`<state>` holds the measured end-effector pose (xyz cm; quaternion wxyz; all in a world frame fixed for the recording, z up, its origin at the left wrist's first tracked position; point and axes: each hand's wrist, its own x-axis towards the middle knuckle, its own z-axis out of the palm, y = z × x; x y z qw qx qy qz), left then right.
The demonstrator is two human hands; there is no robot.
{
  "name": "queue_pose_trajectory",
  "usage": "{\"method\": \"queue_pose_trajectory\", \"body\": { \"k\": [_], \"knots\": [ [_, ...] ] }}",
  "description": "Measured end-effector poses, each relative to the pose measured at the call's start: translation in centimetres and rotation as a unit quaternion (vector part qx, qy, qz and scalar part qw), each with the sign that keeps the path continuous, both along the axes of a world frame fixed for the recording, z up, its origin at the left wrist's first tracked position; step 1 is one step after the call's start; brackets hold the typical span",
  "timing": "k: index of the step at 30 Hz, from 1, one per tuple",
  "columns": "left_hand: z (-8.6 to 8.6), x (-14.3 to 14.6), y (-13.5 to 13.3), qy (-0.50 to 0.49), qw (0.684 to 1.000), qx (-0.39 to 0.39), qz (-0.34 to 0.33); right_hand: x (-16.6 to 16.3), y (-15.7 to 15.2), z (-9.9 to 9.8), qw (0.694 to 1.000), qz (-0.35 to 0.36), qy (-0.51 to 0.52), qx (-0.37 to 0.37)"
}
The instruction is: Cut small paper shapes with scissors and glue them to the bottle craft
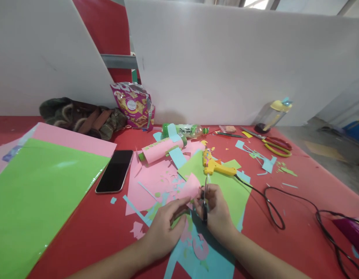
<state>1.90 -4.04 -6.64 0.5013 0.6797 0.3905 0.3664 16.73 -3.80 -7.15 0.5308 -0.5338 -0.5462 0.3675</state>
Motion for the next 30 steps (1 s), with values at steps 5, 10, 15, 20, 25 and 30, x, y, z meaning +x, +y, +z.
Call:
{"method": "queue_pose_trajectory", "body": {
  "k": [5, 10, 15, 20, 25, 30],
  "knots": [
    [-0.23, -0.19, -0.17, -0.039, 0.998, -0.042, -0.026, -0.01, -0.04, 0.18, 1.000, 0.008, 0.009, 0.000],
    [-0.18, -0.26, -0.18, -0.041, 0.992, -0.108, -0.044, 0.04, -0.05, 0.23, 1.000, 0.011, 0.001, -0.029],
    [0.21, -0.25, -0.21, -0.058, 0.987, -0.138, -0.064, 0.13, 0.02, -0.19, 0.999, 0.016, -0.008, -0.040],
    [0.42, -0.19, -0.11, -0.072, 0.985, -0.133, -0.081, 0.08, 0.15, -0.56, 0.999, 0.008, -0.029, -0.032],
    [0.28, -0.11, -0.09, -0.037, 0.989, -0.122, -0.069, -0.12, 0.25, -0.25, 0.999, 0.011, -0.023, -0.022],
    [0.40, -0.21, 0.07, 0.026, 0.997, -0.048, -0.062, -0.16, 0.38, -0.16, 1.000, 0.014, -0.012, -0.019]
  ]
}}
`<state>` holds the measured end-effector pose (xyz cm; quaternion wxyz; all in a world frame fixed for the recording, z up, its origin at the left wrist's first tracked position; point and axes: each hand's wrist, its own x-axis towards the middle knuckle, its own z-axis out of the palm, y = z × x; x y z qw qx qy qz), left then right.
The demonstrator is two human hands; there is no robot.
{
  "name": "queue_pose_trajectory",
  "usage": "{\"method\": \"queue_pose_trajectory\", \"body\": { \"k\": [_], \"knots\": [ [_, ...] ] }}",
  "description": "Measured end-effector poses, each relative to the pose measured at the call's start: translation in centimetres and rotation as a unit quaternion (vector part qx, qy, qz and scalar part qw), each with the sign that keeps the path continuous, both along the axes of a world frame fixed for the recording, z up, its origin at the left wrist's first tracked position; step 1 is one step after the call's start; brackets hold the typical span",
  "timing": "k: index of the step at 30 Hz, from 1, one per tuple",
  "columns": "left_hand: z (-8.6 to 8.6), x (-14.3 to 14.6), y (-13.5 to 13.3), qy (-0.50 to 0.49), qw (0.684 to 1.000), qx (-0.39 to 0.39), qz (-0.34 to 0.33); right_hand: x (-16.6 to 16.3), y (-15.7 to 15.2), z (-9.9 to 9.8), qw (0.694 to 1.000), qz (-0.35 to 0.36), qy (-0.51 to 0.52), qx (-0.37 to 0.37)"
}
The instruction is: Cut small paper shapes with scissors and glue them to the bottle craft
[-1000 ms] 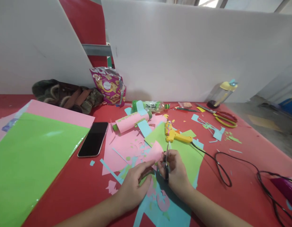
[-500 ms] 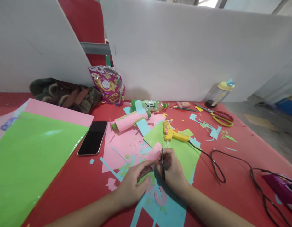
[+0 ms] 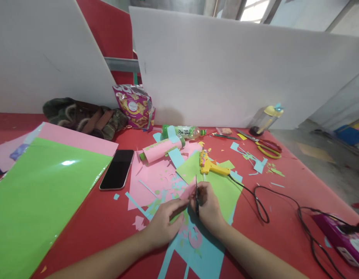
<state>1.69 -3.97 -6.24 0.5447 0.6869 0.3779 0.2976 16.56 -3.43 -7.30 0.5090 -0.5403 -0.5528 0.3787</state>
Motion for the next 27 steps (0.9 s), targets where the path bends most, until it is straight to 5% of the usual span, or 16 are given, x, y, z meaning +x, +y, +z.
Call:
{"method": "queue_pose_trajectory", "body": {
  "k": [8, 14, 21, 27],
  "knots": [
    [0.6, 0.2, 0.3, 0.004, 0.999, 0.037, 0.009, -0.1, 0.2, 0.5, 1.000, -0.016, 0.001, 0.001],
    [1.1, 0.1, 0.8, -0.072, 0.991, -0.089, 0.066, 0.2, 0.2, 0.4, 0.999, -0.033, -0.010, 0.007],
    [0.6, 0.1, 1.5, -0.274, 0.912, -0.277, 0.126, 0.2, -0.2, 0.6, 0.999, -0.029, -0.002, 0.014],
    [0.6, 0.0, 1.9, -0.363, 0.863, -0.330, 0.122, 0.2, -0.8, 0.9, 1.000, 0.008, 0.005, -0.007]
  ]
}}
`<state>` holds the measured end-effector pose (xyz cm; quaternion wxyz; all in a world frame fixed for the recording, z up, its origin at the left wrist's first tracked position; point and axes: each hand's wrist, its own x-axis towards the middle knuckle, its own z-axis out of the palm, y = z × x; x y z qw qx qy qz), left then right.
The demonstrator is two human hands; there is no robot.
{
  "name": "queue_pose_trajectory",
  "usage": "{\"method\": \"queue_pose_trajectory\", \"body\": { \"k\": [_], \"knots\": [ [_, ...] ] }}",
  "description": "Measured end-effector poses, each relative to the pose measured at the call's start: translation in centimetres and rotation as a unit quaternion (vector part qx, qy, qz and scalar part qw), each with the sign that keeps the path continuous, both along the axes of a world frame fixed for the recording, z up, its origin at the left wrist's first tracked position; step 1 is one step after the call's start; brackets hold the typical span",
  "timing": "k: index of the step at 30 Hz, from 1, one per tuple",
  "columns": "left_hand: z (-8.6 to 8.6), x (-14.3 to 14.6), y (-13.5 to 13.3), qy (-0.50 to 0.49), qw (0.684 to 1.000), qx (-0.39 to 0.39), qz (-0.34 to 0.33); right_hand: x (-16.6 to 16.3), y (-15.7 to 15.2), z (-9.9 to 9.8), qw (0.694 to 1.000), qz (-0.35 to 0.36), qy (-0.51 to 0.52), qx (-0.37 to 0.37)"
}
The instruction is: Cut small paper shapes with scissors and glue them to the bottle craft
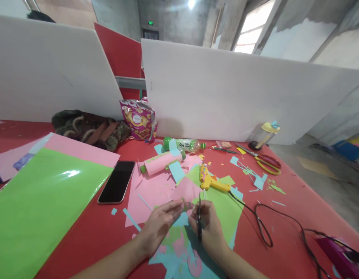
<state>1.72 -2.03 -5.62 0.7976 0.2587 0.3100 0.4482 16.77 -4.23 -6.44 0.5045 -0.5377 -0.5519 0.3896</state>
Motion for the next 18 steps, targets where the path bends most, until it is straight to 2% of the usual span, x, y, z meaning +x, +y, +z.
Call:
{"method": "queue_pose_trajectory", "body": {
  "k": [6, 11, 15, 18],
  "knots": [
    [0.2, 0.0, 0.3, -0.030, 0.999, -0.034, -0.011, 0.2, -0.1, -1.1, 1.000, 0.020, 0.019, -0.006],
    [0.9, 0.2, 0.4, -0.035, 0.999, -0.026, -0.031, 0.5, 0.0, -2.5, 1.000, 0.012, 0.013, 0.011],
    [0.2, 0.0, 0.4, -0.004, 0.999, -0.035, -0.028, 0.6, 0.2, -3.3, 0.999, 0.023, 0.017, 0.020],
    [-0.7, -0.1, 0.4, 0.041, 0.998, -0.044, 0.000, 0.5, 0.4, -3.5, 0.999, 0.031, 0.012, 0.035]
  ]
}}
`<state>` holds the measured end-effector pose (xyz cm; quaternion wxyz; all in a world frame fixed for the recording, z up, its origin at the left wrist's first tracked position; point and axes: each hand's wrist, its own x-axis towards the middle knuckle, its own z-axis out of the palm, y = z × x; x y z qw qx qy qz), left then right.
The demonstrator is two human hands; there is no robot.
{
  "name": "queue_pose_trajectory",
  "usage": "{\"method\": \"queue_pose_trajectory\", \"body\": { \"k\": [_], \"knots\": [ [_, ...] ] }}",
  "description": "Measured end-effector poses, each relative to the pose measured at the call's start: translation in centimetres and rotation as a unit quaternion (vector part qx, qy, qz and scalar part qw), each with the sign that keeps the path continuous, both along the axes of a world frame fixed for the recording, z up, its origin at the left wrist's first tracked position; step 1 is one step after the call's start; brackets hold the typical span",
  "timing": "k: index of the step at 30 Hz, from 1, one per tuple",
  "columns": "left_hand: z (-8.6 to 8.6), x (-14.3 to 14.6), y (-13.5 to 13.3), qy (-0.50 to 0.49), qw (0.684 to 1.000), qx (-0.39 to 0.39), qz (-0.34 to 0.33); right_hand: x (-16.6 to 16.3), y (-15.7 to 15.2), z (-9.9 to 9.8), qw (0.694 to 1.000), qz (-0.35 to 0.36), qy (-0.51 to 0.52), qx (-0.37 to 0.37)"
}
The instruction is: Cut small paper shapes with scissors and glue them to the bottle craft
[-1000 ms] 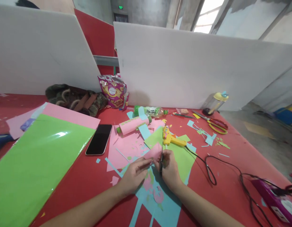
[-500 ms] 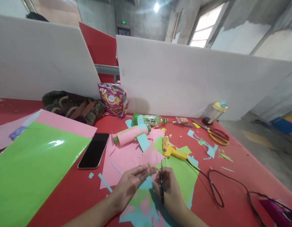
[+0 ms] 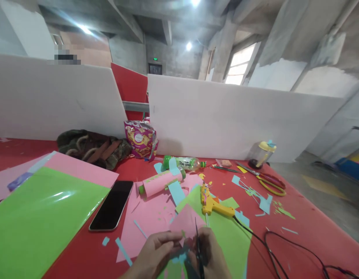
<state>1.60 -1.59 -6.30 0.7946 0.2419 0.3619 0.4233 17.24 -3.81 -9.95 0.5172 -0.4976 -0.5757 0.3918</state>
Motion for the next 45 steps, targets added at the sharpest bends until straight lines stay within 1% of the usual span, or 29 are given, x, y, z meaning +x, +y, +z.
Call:
{"method": "queue_pose_trajectory", "body": {
  "k": [3, 6, 10, 15, 19, 23, 28, 31, 36, 40, 45],
  "knots": [
    [-0.6, -0.1, 0.1, 0.072, 0.997, 0.021, 0.024, -0.1, 0.0, 0.0, 1.000, 0.015, -0.009, 0.010],
    [-0.7, 0.0, 0.3, 0.126, 0.991, 0.041, 0.023, -0.2, 0.0, 0.0, 1.000, 0.019, -0.009, 0.010],
    [-0.5, 0.2, 0.5, 0.158, 0.985, 0.065, 0.014, -0.2, -0.1, 0.2, 0.999, 0.029, -0.010, 0.025],
    [-0.2, 0.2, 0.5, 0.193, 0.978, 0.079, 0.007, -0.2, -0.2, 0.4, 0.999, 0.030, -0.019, -0.006],
    [-0.3, 0.2, 0.4, 0.182, 0.980, 0.081, 0.004, -0.2, -0.1, 0.6, 0.999, 0.047, -0.009, -0.005],
    [-0.4, 0.3, 0.4, 0.162, 0.984, 0.065, 0.023, -0.1, 0.0, 1.1, 0.997, 0.081, 0.001, -0.007],
    [0.0, 0.6, 0.2, 0.134, 0.989, 0.040, 0.046, -0.1, -0.1, 1.8, 0.997, 0.072, -0.012, -0.009],
    [0.3, 0.7, 0.2, 0.127, 0.990, 0.015, 0.066, -0.3, -0.2, 2.5, 0.998, 0.057, -0.040, -0.009],
    [0.4, 0.7, 0.1, 0.119, 0.991, 0.015, 0.064, -0.5, -0.1, 3.4, 0.997, 0.044, -0.067, 0.004],
    [0.7, 0.7, 0.0, 0.114, 0.991, 0.031, 0.062, -0.5, -0.1, 3.4, 0.997, 0.054, -0.061, 0.005],
    [1.1, 0.8, -0.1, 0.106, 0.992, 0.025, 0.071, -0.4, -0.1, 3.1, 0.997, 0.058, -0.053, -0.014]
  ]
}}
